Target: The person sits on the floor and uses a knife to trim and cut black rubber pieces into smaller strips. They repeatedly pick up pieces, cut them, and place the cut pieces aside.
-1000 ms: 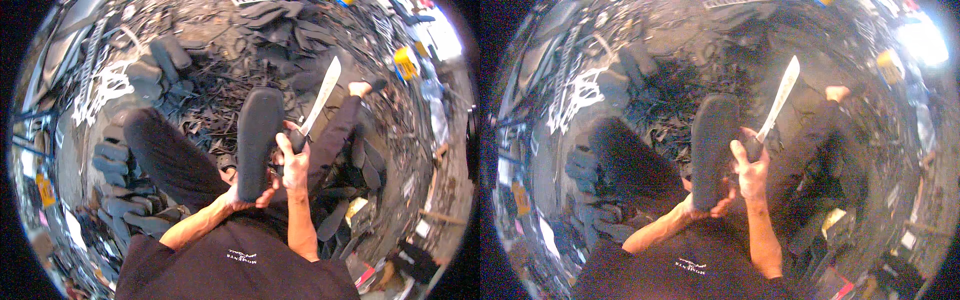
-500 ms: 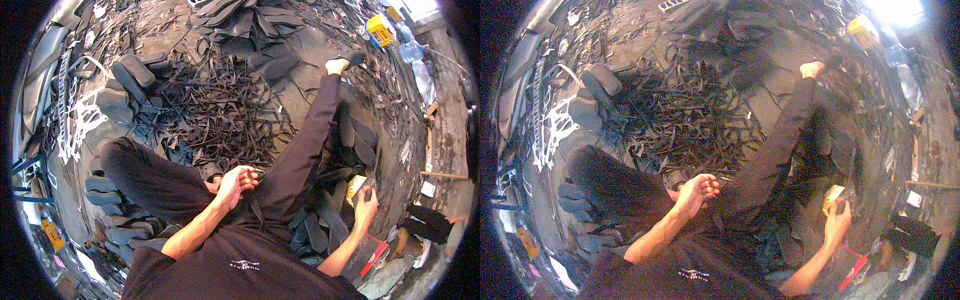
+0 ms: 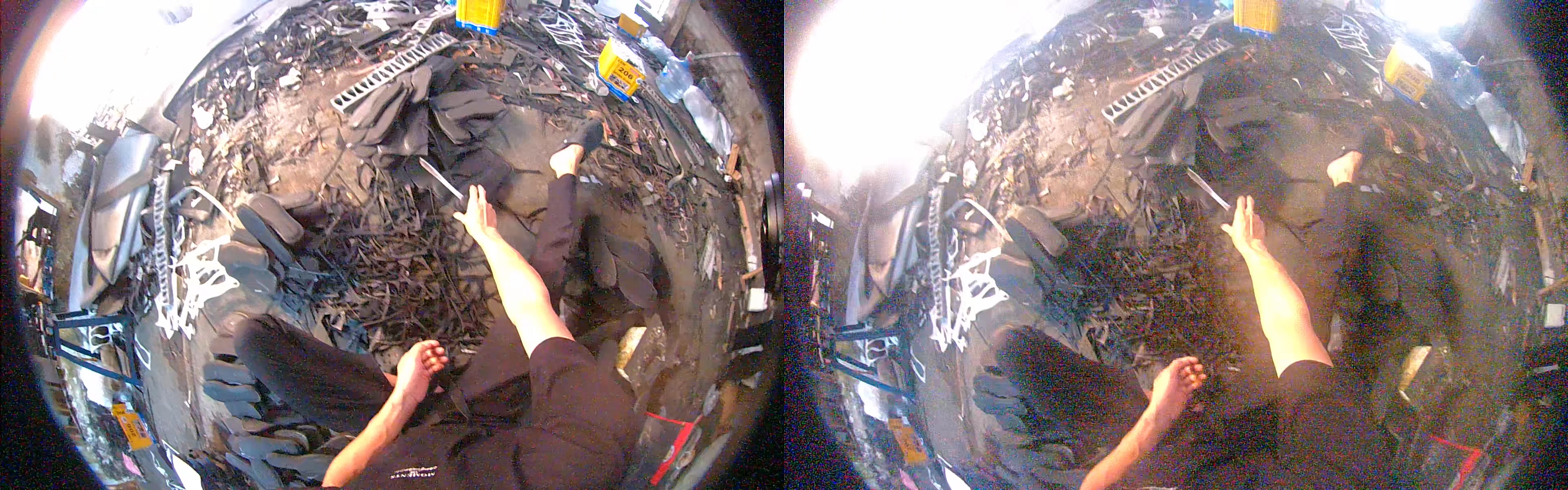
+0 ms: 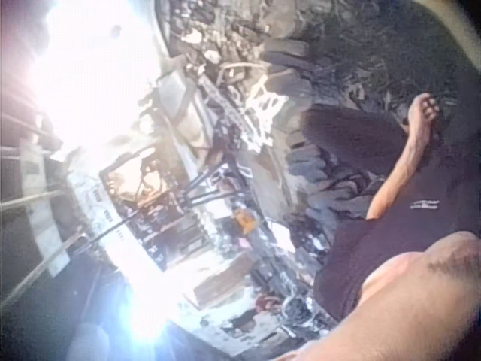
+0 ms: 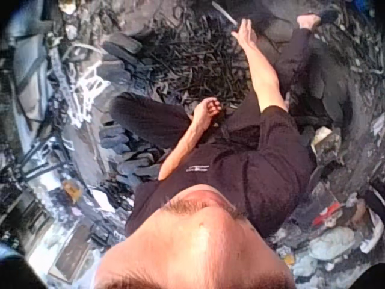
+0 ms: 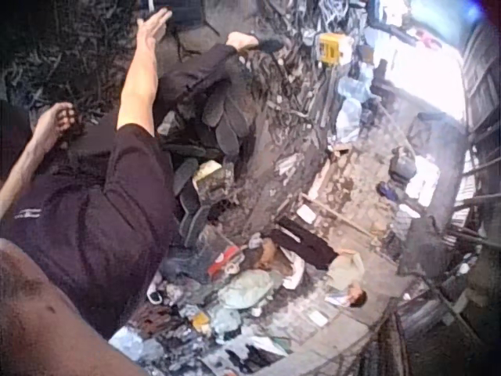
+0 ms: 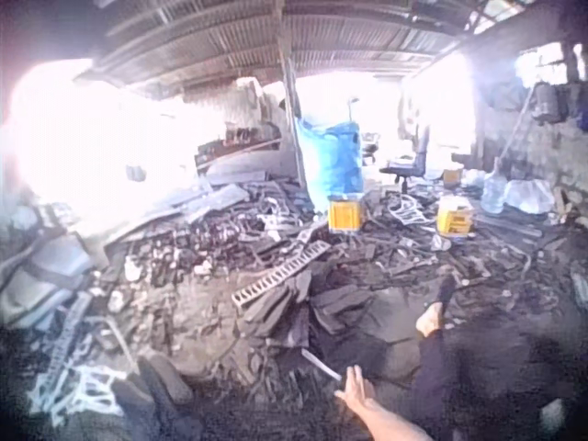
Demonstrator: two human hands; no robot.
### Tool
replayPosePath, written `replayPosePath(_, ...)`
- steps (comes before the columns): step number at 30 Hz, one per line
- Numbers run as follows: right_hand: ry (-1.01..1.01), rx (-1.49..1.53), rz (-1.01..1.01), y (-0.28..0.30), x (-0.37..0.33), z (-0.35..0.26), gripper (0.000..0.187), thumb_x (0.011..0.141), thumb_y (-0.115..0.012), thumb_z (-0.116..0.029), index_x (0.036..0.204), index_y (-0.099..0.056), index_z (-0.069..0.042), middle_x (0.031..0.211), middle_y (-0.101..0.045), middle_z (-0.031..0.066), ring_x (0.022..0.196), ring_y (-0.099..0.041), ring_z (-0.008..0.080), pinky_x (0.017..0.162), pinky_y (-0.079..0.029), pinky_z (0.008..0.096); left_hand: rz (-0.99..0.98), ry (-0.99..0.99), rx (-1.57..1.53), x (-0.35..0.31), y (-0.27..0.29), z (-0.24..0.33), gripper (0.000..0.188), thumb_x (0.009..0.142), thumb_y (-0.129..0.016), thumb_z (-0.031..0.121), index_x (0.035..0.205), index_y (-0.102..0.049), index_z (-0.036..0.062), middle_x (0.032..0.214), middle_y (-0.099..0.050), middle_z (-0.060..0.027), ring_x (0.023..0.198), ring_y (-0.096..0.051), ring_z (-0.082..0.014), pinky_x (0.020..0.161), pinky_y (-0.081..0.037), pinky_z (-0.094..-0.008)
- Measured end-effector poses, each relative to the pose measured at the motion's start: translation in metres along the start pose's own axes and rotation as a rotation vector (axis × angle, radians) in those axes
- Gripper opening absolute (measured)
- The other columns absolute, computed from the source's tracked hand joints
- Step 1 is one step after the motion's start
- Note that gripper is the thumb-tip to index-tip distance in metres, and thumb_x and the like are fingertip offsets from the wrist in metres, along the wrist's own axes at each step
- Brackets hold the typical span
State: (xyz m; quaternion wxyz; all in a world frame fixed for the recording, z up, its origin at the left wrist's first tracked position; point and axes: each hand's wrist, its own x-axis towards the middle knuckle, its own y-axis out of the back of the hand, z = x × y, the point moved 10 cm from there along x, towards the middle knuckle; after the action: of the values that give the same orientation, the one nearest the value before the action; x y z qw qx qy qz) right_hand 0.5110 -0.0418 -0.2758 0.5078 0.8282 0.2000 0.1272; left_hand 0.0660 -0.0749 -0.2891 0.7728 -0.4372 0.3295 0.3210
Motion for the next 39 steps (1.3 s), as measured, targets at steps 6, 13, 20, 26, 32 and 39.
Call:
replayPosePath(6, 0.167, -0.268, 0.080, 0.020, -0.002, 0.030, 0.050, 0.087, -0.082, -0.029, 0.120, -0.056, -0.002, 0.104, -0.071, 0.0211, 0.095, -0.074, 0.0423, 0.081, -0.061, 0.0513, -0.047, -0.037, 0.112, -0.004, -0.022, -0.001, 0.021, 0.107, -0.057, 0.018, 0.118, -0.065, 0.0017, 0.100, -0.074, -0.0104, 0.087, -0.073, -0.0226, 0.077, -0.060, -0.0324)
replayPosePath(13, 0.303, -0.133, -0.034, 0.217, -0.111, -0.090, 0.036, 0.087, -0.082, -0.028, 0.109, -0.064, -0.005, 0.095, -0.075, 0.0230, 0.092, -0.074, 0.0441, 0.081, -0.058, 0.0539, 0.085, -0.852, 0.735, -0.071, -0.064, 0.139, 0.054, 0.092, -0.082, 0.018, 0.138, -0.059, -0.0013, 0.132, -0.067, -0.0153, 0.125, -0.063, -0.0308, 0.109, -0.050, -0.0434)
replayPosePath(20, 0.393, 0.288, -0.201, 0.308, -0.178, -0.127, 0.028, 0.091, -0.077, -0.018, 0.116, -0.073, -0.006, 0.103, -0.076, 0.0220, 0.096, -0.075, 0.0402, 0.085, -0.058, 0.0457, -0.311, -0.751, 0.958, -0.105, -0.130, 0.187, 0.075, 0.087, -0.092, 0.034, 0.142, -0.060, -0.0040, 0.124, -0.074, -0.0165, 0.111, -0.070, -0.0256, 0.103, -0.054, -0.0404)
replayPosePath(26, 0.103, 0.379, 0.198, 0.267, -0.199, -0.121, 0.043, 0.106, -0.067, -0.038, 0.117, -0.061, 0.003, 0.096, -0.071, 0.0191, 0.088, -0.068, 0.0257, 0.082, -0.053, 0.0416, 0.187, -0.696, 0.472, -0.087, -0.051, 0.206, 0.050, 0.097, -0.081, 0.031, 0.133, -0.066, -0.0016, 0.122, -0.074, -0.0092, 0.108, -0.067, -0.0181, 0.098, -0.053, -0.0367)
replayPosePath(32, 0.265, 0.522, -0.219, 0.175, -0.357, -0.190, 0.027, 0.105, -0.065, -0.020, 0.123, -0.059, -0.001, 0.087, -0.071, 0.0198, 0.072, -0.071, 0.0347, 0.068, -0.056, 0.0435, 0.359, -0.766, 0.030, -0.128, 0.005, 0.231, 0.056, 0.094, -0.084, 0.031, 0.135, -0.063, -0.0010, 0.127, -0.072, -0.0094, 0.113, -0.066, -0.0194, 0.103, -0.051, -0.0360)
replayPosePath(39, 0.248, 0.417, -0.288, 0.154, -0.417, -0.162, 0.036, 0.105, -0.064, -0.027, 0.124, -0.062, 0.003, 0.095, -0.072, 0.0276, 0.088, -0.073, 0.0479, 0.079, -0.057, 0.0487, 0.421, -0.767, -0.204, -0.168, 0.019, 0.223, 0.060, 0.094, -0.086, 0.033, 0.134, -0.059, -0.0021, 0.129, -0.069, -0.0125, 0.114, -0.066, -0.0201, 0.103, -0.053, -0.0362)
